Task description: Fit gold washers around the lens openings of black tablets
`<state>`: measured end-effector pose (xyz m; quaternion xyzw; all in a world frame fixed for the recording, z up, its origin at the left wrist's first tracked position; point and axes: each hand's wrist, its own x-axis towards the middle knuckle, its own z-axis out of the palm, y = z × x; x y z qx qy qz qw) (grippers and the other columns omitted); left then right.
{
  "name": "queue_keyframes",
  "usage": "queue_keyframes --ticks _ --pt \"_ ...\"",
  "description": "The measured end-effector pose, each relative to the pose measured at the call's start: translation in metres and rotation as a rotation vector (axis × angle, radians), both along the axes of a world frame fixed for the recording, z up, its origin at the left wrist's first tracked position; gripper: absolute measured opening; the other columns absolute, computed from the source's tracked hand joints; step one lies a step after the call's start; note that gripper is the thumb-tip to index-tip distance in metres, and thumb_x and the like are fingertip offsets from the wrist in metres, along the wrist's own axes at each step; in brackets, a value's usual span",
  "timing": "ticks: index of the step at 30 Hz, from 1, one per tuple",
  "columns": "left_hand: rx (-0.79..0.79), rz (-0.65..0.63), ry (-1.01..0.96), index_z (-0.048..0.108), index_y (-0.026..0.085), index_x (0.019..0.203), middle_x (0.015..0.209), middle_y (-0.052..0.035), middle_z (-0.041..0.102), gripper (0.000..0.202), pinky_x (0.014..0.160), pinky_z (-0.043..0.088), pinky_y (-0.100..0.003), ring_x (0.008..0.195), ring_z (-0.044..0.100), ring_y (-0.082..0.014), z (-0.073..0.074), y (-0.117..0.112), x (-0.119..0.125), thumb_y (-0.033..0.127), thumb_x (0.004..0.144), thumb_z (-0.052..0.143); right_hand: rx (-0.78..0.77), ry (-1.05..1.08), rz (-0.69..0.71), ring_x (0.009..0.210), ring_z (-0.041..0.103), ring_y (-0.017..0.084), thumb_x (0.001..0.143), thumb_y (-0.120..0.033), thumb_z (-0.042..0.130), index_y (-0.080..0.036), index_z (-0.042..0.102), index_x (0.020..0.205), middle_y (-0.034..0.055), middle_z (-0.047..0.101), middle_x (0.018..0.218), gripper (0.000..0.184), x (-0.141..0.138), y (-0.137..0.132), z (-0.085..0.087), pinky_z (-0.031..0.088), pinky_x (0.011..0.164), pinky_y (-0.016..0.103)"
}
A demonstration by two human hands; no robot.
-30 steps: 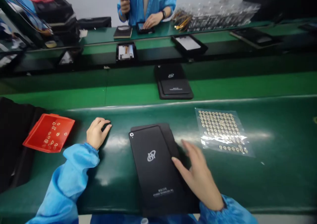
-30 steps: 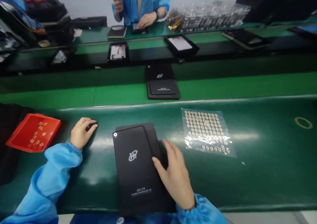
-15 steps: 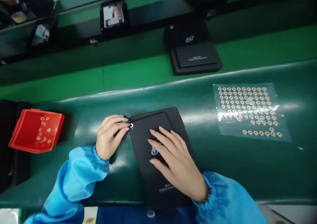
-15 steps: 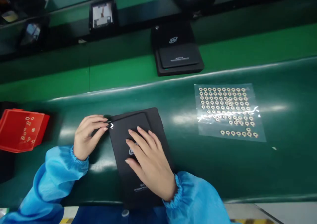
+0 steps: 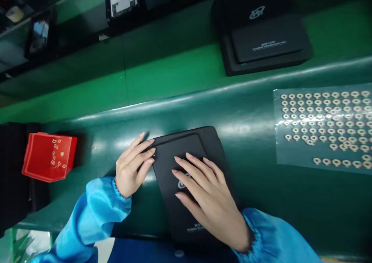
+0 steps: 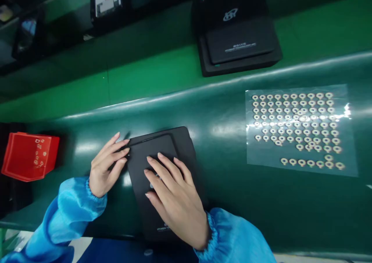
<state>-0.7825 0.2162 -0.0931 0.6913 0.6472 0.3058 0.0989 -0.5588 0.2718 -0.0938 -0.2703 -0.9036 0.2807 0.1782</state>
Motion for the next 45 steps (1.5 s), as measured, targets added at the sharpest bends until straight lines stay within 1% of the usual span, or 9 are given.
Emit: queue_keyframes --ticks 4,8,10,16,21,27,34,39,45 --pt "0.038 0.024 -0.041 0.067 0.020 0.098 0.110 -0.0066 0.071 0.017 0.099 0.052 -0.045 0.117 0.061 -0.0245 -0.008 0.001 -0.001 0.012 0.083 0.067 -0.048 0.036 -0.080 0.137 0.036 0.031 0.097 -0.029 0.047 -0.023 0.053 0.129 0.0067 0.044 0.146 0.033 0.008 0.002 -0.007 0.032 0.110 0.053" --pt "0.024 0.283 -0.454 0.063 0.019 0.090 0.119 -0.0073 0.068 0.006 0.101 0.050 -0.040 0.116 0.062 -0.0210 -0.019 0.000 0.014 0.014 0.089 0.060 -0.130 0.050 -0.407 0.142 0.023 0.038 0.096 -0.033 0.049 -0.024 0.030 0.148 0.0115 0.020 0.157 0.056 0.024 0.005 -0.018 0.031 0.110 0.062" --pt "0.019 0.356 -0.623 0.060 0.018 0.087 0.125 -0.0097 0.065 0.004 0.101 0.050 -0.041 0.120 0.059 -0.0219 -0.023 -0.001 0.023 0.017 0.090 0.058 -0.212 0.040 -0.429 0.142 0.026 0.036 0.096 -0.037 0.049 -0.026 0.024 0.150 0.0109 0.021 0.157 0.060 0.030 0.006 -0.021 0.037 0.108 0.059" --pt "0.020 0.313 -0.529 0.062 0.019 0.084 0.129 -0.0086 0.062 0.004 0.102 0.046 -0.042 0.122 0.057 -0.0218 -0.023 0.004 0.036 0.019 0.088 0.061 -0.257 0.046 -0.365 0.139 0.033 0.033 0.094 -0.038 0.052 -0.030 0.029 0.147 0.0087 0.026 0.155 0.058 0.036 0.008 -0.024 0.044 0.105 0.053" --pt "0.039 0.156 -0.260 0.066 0.020 0.085 0.105 -0.0041 0.072 0.004 0.095 0.049 -0.039 0.105 0.064 -0.0185 -0.014 0.016 0.025 0.019 0.088 0.062 -0.061 -0.048 -0.338 0.135 0.038 0.037 0.097 -0.035 0.046 -0.025 0.029 0.147 0.0148 0.029 0.153 0.054 0.037 0.004 -0.018 0.042 0.101 0.057" --pt "-0.158 0.110 -0.533 0.061 0.017 0.082 0.095 -0.0074 0.075 0.016 0.077 0.056 -0.031 0.087 0.071 -0.0183 -0.013 0.034 -0.003 0.030 0.091 0.058 0.254 -0.159 -0.132 0.141 0.028 0.034 0.095 -0.011 0.044 -0.017 0.050 0.134 0.0159 0.030 0.154 0.040 0.011 -0.004 0.000 0.024 0.112 0.058" --pt "0.007 -0.109 -0.078 0.066 0.020 0.092 0.102 -0.0033 0.074 0.006 0.083 0.053 -0.026 0.093 0.070 -0.0157 -0.006 0.015 -0.004 0.017 0.087 0.064 0.175 -0.167 0.169 0.142 0.026 0.029 0.095 -0.036 0.053 -0.017 0.049 0.137 0.0107 0.032 0.154 0.046 0.012 -0.020 -0.012 0.010 0.117 0.051" --pt "0.138 0.278 -0.617 0.059 0.018 0.088 0.080 -0.0008 0.074 0.003 0.066 0.055 -0.022 0.068 0.069 -0.0111 0.002 0.022 -0.007 0.021 0.090 0.060 0.149 -0.176 0.174 0.142 0.026 0.028 0.097 -0.039 0.048 -0.020 0.049 0.138 0.0067 0.031 0.155 0.045 0.025 -0.029 -0.012 0.008 0.116 0.047" --pt "-0.190 0.205 -1.083 0.057 0.020 0.087 0.079 0.0019 0.068 0.019 0.060 0.054 -0.016 0.060 0.062 -0.0062 0.010 0.013 -0.019 0.017 0.078 0.073 0.132 -0.152 0.146 0.141 0.028 0.026 0.098 -0.038 0.045 -0.021 0.053 0.135 0.0049 0.034 0.153 0.041 0.024 -0.029 -0.012 0.010 0.117 0.045"
